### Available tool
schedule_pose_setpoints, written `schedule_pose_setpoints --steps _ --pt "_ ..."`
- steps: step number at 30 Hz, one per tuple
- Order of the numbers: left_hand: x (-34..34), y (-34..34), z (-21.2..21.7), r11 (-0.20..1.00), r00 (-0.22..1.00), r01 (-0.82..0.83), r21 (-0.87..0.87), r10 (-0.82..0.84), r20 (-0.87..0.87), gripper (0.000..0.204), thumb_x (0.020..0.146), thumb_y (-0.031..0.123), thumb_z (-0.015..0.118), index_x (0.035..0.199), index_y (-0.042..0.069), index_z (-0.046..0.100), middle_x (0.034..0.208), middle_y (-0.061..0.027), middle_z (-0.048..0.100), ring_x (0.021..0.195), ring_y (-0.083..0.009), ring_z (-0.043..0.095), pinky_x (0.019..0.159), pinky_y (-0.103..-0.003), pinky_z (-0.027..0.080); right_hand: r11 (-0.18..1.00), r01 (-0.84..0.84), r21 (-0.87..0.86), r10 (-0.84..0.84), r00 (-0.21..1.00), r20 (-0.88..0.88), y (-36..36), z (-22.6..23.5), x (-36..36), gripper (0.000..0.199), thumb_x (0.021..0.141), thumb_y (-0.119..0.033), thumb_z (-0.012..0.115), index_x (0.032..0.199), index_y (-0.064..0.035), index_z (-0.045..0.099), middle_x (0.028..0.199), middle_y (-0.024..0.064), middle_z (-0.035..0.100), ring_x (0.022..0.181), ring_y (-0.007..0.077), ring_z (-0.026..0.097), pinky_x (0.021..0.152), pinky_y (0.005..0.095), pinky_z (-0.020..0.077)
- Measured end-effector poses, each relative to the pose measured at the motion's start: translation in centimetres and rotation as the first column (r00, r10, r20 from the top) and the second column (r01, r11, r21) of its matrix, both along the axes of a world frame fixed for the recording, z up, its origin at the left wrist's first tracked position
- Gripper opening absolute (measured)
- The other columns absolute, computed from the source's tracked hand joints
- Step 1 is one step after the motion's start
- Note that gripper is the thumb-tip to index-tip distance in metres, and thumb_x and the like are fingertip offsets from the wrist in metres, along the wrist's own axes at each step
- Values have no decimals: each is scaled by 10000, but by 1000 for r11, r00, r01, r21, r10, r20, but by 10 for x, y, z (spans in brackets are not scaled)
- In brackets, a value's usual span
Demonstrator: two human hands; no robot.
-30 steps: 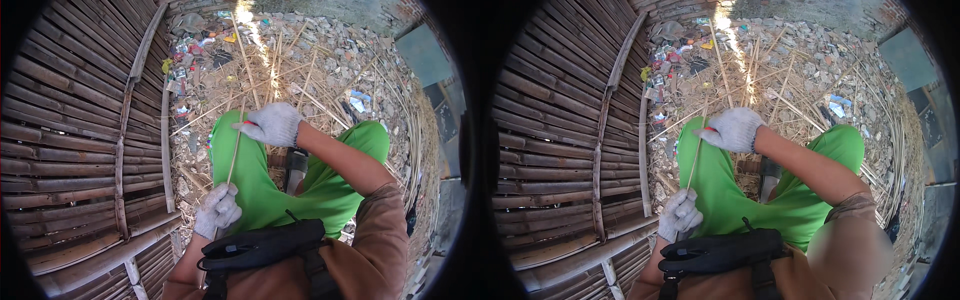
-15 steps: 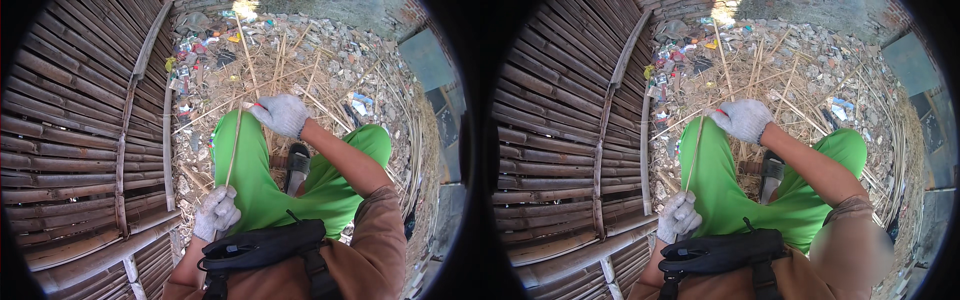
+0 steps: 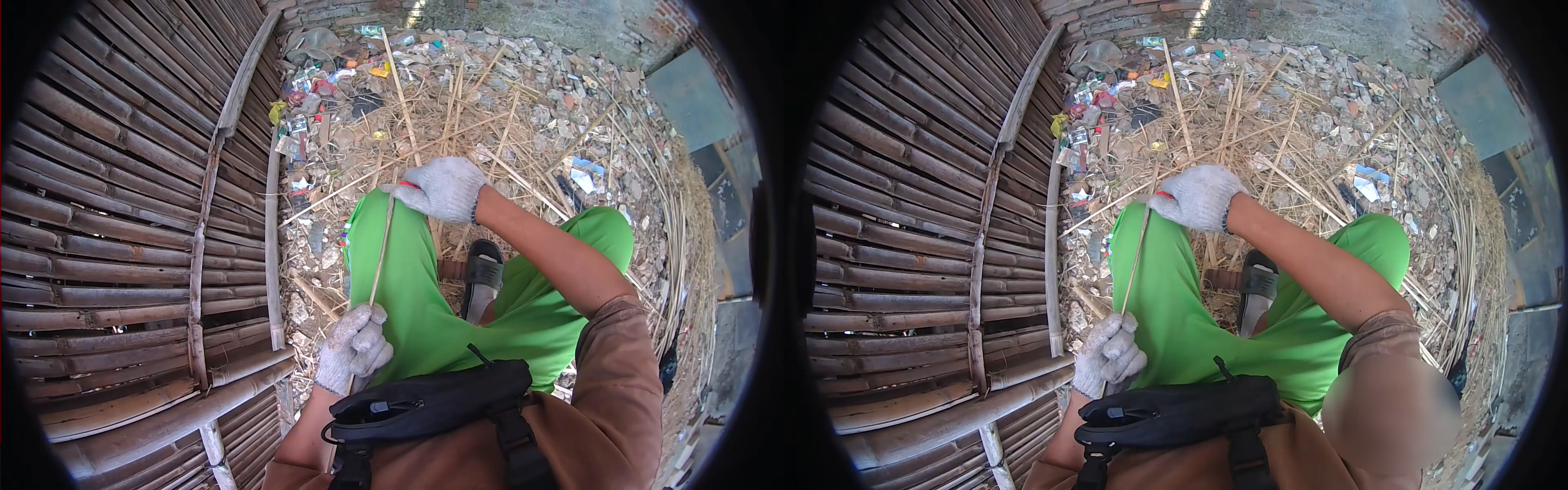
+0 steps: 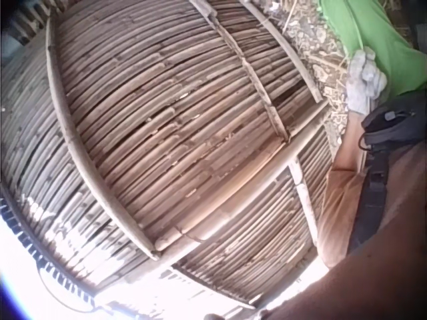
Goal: The person shaves a thin strip of bamboo using a small knife while sitting in a workshop area.
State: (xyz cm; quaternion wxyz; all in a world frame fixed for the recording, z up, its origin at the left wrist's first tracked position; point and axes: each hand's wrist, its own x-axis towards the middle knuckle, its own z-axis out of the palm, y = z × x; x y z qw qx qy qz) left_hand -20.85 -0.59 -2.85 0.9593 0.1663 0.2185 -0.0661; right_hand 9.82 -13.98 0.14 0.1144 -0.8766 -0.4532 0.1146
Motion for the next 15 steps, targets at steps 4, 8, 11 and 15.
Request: schedule_pose_setpoints --steps 4,8,11,15 --pt "2 1 8 1000 1000 -24 -20 25 18 335 1170 233 423 1143 -47 605 627 24 549 353 -105 406 380 -297 360 1000 -4 -21 3 1000 -28 10 -5 19 672 1063 -657 397 1049 -120 800 1034 232 776 997 443 747 911 560 585" --pt "-12 0 19 995 999 30 100 -33 24 265 1134 221 529 1125 -22 636 595 47 481 371 -99 379 414 -286 296 976 193 -98 -186 980 72 -19 -44 92 716 1052 -683 400 1053 -89 800 1072 230 781 1025 436 748 931 549 581" --pt "-12 3 19 964 1000 -1 267 0 4 272 1119 234 570 1108 -29 642 593 29 498 371 -106 414 398 -289 296 925 319 -208 -313 948 60 -43 -65 121 756 1051 -705 383 1097 -71 791 1112 221 783 1063 422 746 956 537 572" --pt "16 9 29 629 979 172 758 -27 -200 279 1114 241 597 1128 -28 672 640 -25 594 400 -117 462 406 -277 390 934 294 203 -261 950 -174 -15 -54 85 846 1038 -768 380 1152 -17 752 1012 255 759 1028 394 740 952 507 549"
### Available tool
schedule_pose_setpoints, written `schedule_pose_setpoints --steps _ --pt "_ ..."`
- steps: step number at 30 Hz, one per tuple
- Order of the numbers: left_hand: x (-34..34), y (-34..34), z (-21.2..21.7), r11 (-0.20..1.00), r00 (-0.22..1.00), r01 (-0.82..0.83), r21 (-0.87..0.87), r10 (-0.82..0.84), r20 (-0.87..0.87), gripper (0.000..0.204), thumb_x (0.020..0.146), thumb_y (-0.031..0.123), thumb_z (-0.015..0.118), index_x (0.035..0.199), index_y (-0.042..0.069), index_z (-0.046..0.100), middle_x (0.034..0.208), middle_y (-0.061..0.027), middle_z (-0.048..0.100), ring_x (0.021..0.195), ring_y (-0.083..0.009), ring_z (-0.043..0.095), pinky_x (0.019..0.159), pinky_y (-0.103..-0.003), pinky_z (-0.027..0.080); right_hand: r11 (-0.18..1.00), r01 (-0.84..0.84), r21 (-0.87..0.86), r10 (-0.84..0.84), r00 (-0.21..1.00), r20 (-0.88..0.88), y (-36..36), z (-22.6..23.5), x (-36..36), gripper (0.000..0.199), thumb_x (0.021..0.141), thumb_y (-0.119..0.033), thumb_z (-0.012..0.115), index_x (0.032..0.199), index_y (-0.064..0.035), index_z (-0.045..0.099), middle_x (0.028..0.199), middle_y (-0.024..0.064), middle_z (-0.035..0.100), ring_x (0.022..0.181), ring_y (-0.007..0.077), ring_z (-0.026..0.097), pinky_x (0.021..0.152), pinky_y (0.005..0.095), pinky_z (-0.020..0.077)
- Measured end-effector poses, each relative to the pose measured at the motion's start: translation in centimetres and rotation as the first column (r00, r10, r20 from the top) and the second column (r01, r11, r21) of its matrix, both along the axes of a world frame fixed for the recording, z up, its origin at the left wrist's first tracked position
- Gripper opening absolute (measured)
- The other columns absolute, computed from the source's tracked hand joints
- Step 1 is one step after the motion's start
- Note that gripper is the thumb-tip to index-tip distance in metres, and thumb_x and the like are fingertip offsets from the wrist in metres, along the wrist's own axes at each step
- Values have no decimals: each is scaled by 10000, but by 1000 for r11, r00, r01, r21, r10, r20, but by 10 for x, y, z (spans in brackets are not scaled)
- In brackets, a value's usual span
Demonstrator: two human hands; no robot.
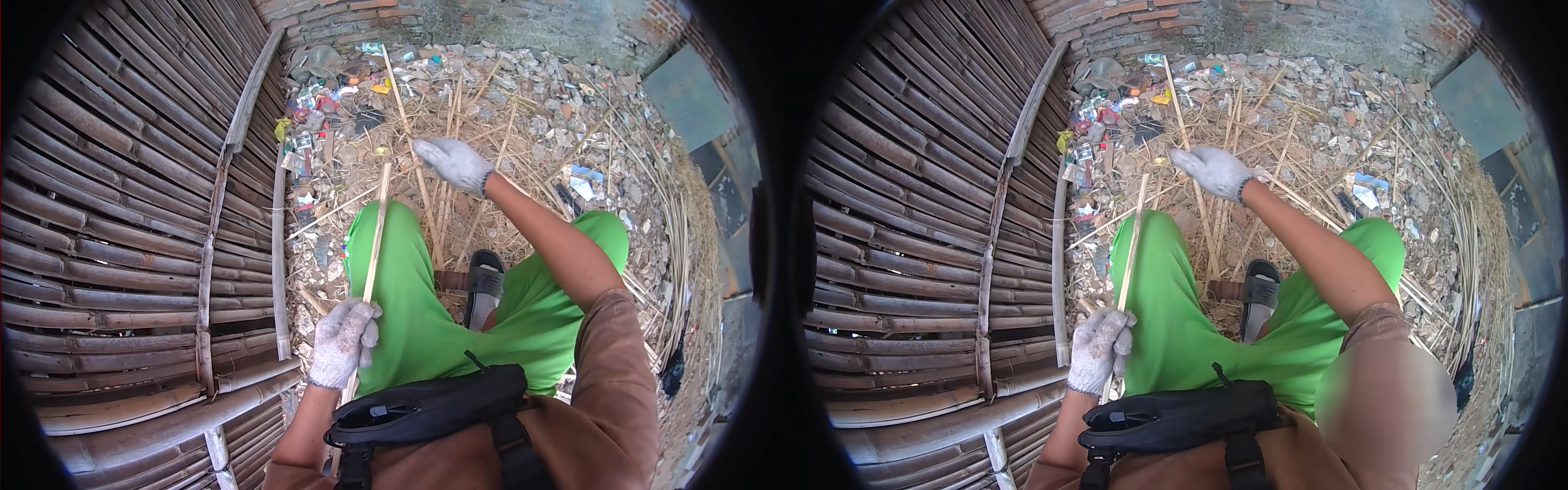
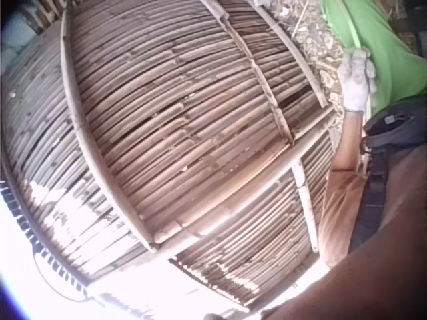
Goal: The person shaves a thin strip of bamboo using a small knife while sitting in a workshop area.
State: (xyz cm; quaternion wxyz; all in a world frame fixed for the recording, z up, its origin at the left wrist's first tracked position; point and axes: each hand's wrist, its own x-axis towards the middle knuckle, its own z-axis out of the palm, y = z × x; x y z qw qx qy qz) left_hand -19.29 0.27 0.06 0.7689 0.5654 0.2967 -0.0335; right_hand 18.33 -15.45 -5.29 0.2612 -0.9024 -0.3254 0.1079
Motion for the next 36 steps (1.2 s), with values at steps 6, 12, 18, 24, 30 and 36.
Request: schedule_pose_setpoints --steps 6,12,18,24,30,36 --pt "31 -8 31 854 978 158 495 -205 42 316 1119 309 607 1155 5 687 687 -17 632 482 -81 548 450 -259 434 890 106 443 109 895 -433 20 94 -56 465 1035 -541 669 1038 -76 683 732 -1 632 582 73 556 523 267 445" --pt "22 -5 37 821 963 240 519 -268 -21 310 1125 300 596 1197 9 675 697 -17 626 523 -79 569 484 -255 460 755 260 602 58 888 -457 -21 127 -13 394 1036 -494 701 1049 -101 684 721 -1 667 542 68 581 474 252 449" --pt "-19 13 15 898 923 380 222 -353 -149 320 1133 302 580 1245 17 675 724 -3 583 565 -73 540 520 -247 482 782 397 481 -192 887 -420 -68 117 44 543 1005 -577 696 1173 -61 681 750 24 682 583 104 614 523 269 495" --pt "-20 -7 3 968 963 207 139 -177 -203 302 1129 279 577 1226 8 669 719 -5 593 493 -85 522 458 -247 436 999 41 -9 -41 994 -99 -22 63 -25 565 1094 -499 489 1287 33 495 1126 339 727 1074 474 731 931 561 557" --pt "-16 -13 6 978 976 130 160 -97 -196 300 1122 294 582 1170 13 676 715 -7 600 472 -87 500 432 -252 417 962 -267 50 254 949 188 -10 21 -83 387 1090 -463 517 1230 -110 592 1000 223 741 906 465 735 814 589 578" --pt "-18 1 -11 956 999 31 -290 -25 27 302 1125 264 566 1142 -26 650 628 2 540 398 -105 434 401 -271 363 914 -400 70 343 853 394 -16 22 -118 349 1081 -470 542 1187 -164 671 932 127 723 834 351 756 681 508 617"
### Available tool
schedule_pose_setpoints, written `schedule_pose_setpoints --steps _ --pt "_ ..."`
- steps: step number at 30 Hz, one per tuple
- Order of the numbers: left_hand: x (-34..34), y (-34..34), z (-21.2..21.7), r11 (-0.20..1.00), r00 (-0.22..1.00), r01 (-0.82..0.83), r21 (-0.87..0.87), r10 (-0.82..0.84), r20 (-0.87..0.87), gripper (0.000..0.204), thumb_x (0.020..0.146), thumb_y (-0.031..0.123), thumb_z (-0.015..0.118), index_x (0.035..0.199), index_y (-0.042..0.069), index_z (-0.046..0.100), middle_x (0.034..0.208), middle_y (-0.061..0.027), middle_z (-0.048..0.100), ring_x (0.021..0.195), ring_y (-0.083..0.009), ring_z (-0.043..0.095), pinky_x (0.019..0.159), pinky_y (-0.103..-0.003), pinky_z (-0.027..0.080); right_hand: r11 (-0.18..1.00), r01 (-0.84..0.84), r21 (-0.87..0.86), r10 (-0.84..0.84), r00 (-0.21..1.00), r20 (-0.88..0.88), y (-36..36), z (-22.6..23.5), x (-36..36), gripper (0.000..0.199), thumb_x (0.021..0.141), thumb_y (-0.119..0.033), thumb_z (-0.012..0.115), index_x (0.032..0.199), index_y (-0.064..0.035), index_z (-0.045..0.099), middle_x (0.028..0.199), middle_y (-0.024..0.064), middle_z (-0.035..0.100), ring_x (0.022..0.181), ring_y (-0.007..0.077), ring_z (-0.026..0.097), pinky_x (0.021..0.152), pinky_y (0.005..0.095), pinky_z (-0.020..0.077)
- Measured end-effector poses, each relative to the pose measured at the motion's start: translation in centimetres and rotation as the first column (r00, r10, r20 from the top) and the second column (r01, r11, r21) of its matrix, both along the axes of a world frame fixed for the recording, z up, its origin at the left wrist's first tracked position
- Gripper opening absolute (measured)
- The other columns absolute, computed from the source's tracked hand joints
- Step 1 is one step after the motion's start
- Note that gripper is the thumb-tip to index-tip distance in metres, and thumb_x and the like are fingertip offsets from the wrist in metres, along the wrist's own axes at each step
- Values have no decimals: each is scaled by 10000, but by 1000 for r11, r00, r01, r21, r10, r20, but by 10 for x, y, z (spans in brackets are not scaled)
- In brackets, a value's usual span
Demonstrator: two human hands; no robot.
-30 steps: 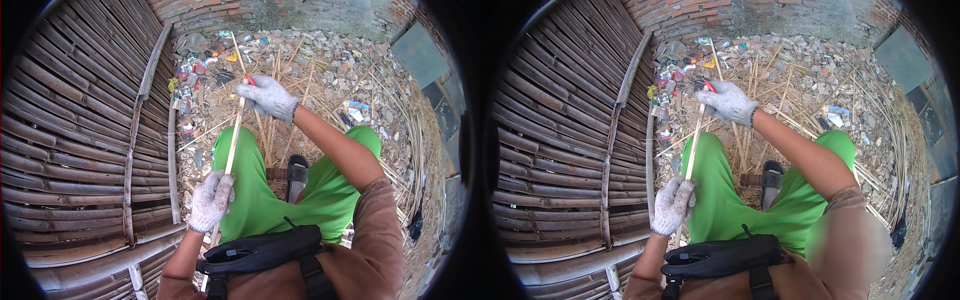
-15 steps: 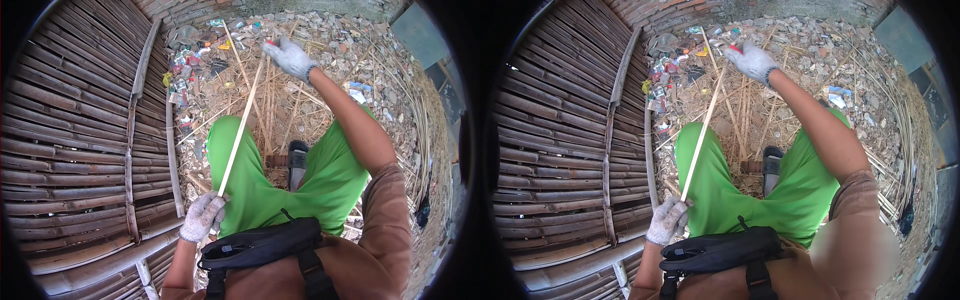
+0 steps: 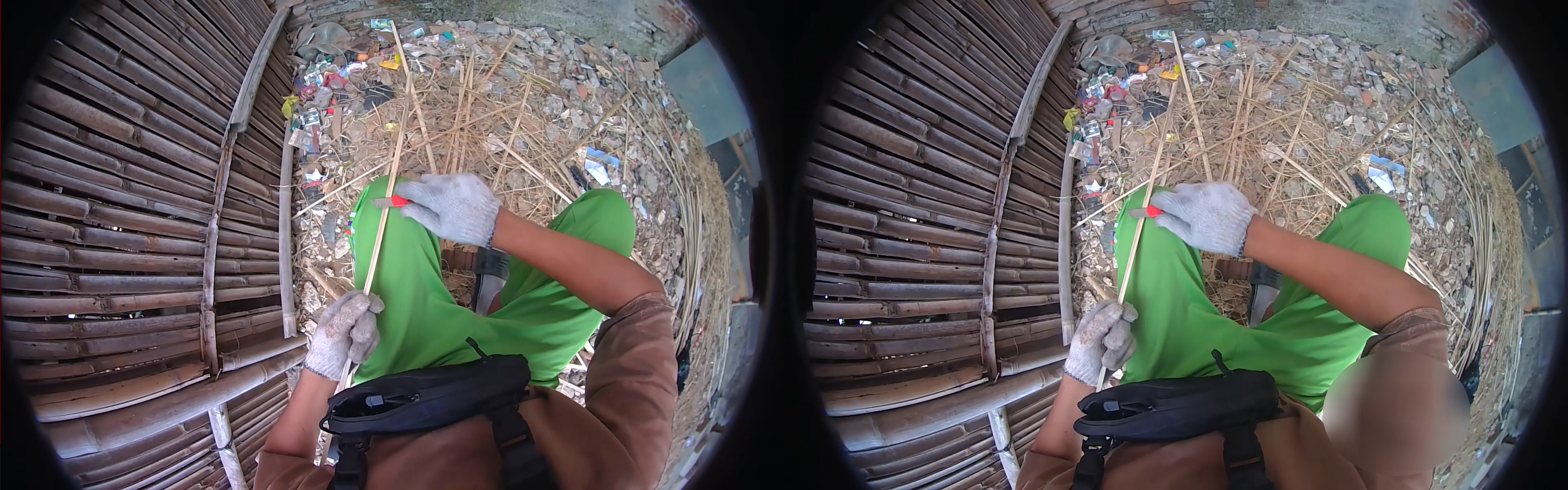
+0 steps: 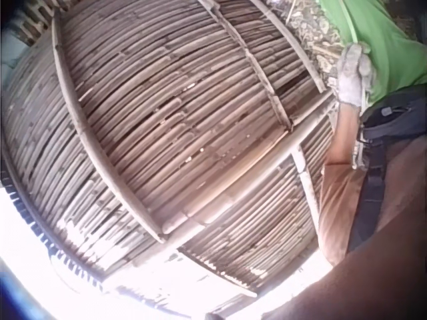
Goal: The person shaves a thin strip of bamboo using a small knife while sitting in a workshop area.
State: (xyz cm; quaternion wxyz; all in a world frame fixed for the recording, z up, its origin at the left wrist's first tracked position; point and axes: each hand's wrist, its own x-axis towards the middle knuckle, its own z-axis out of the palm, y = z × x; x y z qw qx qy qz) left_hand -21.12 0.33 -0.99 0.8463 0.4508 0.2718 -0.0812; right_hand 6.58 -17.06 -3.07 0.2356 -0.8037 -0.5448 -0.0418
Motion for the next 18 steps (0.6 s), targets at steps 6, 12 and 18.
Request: schedule_pose_setpoints --steps 6,12,18 --pt "-2 -1 -19 822 980 -26 -569 133 146 351 1181 256 404 1182 -42 590 605 32 523 360 -101 416 377 -288 335 998 46 33 -46 999 18 10 -1 14 318 1066 -450 570 1182 -186 704 933 123 736 822 358 754 699 512 619" --pt "1 -5 -19 771 977 5 -637 133 169 320 1170 228 446 1159 -42 619 621 37 532 374 -102 395 414 -288 338 997 70 27 -70 998 4 2 -3 27 312 1057 -446 575 1157 -188 719 930 133 740 816 365 752 708 519 616" --pt "-9 -3 -13 851 984 -21 -525 109 138 318 1163 242 469 1155 -35 626 583 48 489 361 -101 373 399 -281 333 997 78 4 -78 997 23 6 -1 24 331 1051 -458 576 1165 -190 732 999 111 762 866 356 760 735 510 615"
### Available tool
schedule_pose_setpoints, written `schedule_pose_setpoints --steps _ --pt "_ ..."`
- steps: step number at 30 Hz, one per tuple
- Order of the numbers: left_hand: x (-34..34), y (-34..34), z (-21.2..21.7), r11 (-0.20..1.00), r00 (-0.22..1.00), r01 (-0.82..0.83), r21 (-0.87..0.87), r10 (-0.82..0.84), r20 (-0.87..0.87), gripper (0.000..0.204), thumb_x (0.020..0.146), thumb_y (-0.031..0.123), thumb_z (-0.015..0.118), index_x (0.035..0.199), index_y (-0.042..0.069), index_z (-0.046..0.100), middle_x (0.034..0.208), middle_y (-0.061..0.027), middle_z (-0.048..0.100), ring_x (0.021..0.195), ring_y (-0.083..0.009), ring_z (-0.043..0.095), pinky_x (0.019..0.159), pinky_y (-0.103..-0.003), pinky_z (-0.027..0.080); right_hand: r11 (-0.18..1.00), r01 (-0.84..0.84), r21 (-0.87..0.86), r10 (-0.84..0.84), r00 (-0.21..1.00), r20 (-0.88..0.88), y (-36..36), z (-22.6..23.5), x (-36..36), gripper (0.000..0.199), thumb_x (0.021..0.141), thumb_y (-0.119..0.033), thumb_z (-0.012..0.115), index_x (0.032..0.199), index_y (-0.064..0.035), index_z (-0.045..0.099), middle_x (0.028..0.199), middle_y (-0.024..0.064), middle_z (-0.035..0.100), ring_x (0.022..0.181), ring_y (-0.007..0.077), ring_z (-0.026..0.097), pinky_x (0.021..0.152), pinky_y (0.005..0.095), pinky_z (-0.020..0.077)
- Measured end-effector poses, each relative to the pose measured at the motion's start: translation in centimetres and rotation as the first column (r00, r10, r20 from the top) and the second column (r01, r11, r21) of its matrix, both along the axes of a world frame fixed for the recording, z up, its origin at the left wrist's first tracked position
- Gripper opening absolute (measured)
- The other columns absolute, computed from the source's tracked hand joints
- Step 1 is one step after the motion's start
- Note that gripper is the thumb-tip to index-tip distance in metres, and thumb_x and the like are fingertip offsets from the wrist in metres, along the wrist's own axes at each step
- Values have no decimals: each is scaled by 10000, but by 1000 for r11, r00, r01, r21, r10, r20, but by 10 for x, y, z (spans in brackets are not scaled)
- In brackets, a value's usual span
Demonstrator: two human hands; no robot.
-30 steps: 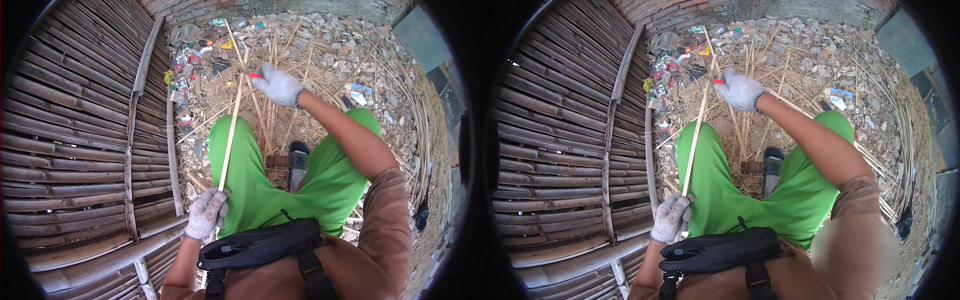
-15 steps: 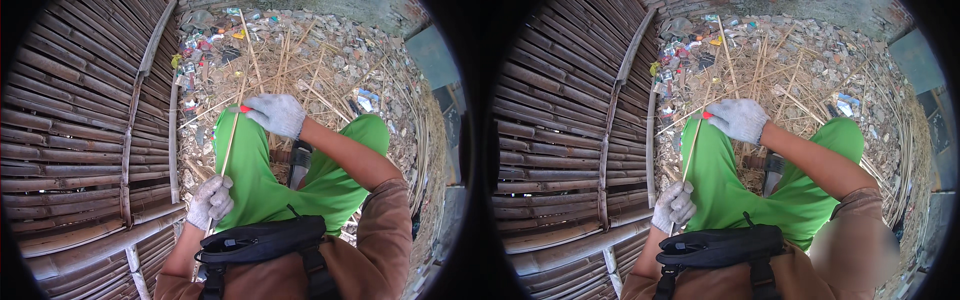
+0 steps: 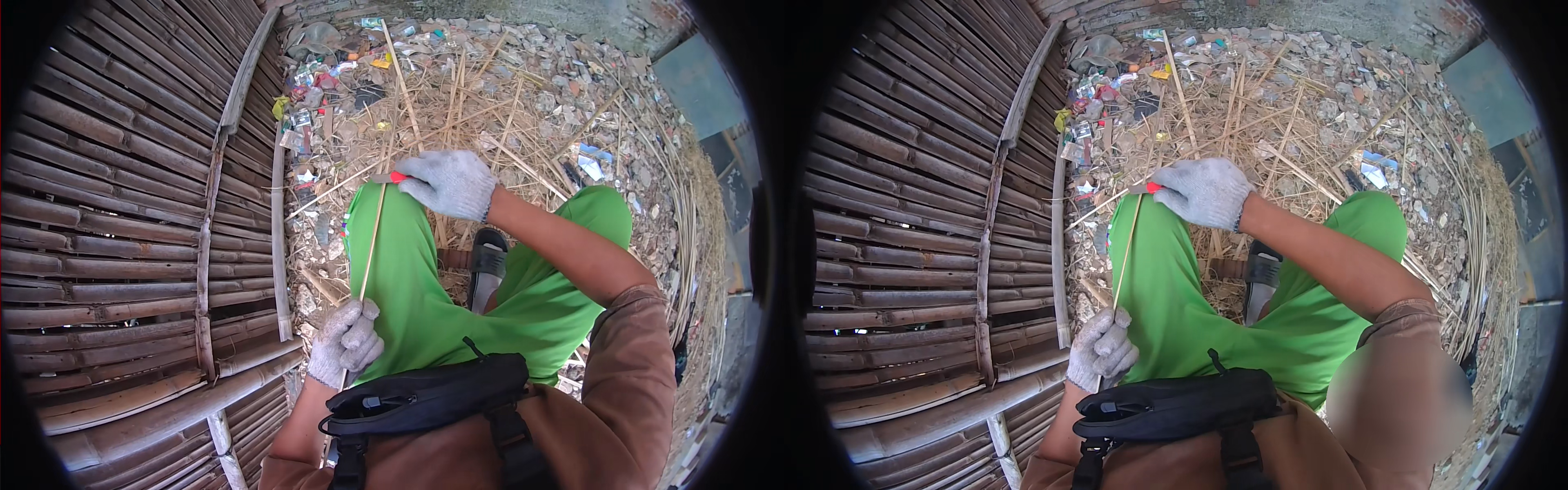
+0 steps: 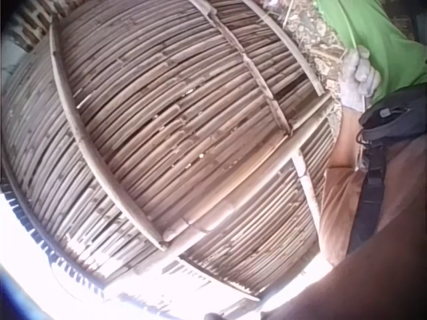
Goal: The person shaves a thin strip of bamboo using a small knife while sitting in a workshop area.
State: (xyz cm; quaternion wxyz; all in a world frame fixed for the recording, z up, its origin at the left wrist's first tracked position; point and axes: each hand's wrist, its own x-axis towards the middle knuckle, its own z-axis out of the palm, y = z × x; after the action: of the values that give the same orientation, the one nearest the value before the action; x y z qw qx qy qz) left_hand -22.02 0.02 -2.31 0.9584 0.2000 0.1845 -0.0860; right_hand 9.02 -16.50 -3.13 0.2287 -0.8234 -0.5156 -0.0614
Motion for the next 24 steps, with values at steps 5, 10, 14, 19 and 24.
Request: schedule_pose_setpoints --steps 5,10,14,19,24 --pt "0 3 7 995 997 -9 103 16 -77 288 1146 220 509 1129 -37 637 572 32 478 357 -106 373 380 -292 310 998 47 -46 -47 999 -8 10 0 23 334 1061 -467 550 1160 -209 737 1021 118 764 935 347 763 794 527 614" --pt "-11 0 22 978 995 12 210 8 -95 281 1135 228 534 1118 -30 645 569 31 468 365 -111 382 386 -290 310 969 222 -107 -222 975 6 1 2 70 334 1066 -445 533 1128 -179 725 1018 147 767 955 381 754 818 549 605" --pt "-37 0 26 945 989 27 327 23 -148 285 1110 257 586 1100 -19 655 568 36 457 419 -116 420 415 -284 303 893 429 -134 -434 901 -6 -18 -10 112 350 1056 -444 532 1108 -147 711 1020 185 772 977 425 743 858 572 587" --pt "-41 -3 22 734 958 195 651 -1 -285 297 1091 290 634 1092 -4 673 592 -8 487 474 -103 422 434 -272 301 853 521 5 -496 814 -304 -7 -1 78 552 1054 -594 528 1194 -93 714 1044 224 772 1004 446 735 878 540 580" --pt "-25 -5 16 634 949 303 712 -132 -286 304 1101 294 613 1077 -3 673 631 -28 552 475 -107 471 429 -268 347 924 377 57 -267 747 -609 27 -1 61 721 981 -663 640 1097 47 689 883 207 733 844 331 732 803 466 563"
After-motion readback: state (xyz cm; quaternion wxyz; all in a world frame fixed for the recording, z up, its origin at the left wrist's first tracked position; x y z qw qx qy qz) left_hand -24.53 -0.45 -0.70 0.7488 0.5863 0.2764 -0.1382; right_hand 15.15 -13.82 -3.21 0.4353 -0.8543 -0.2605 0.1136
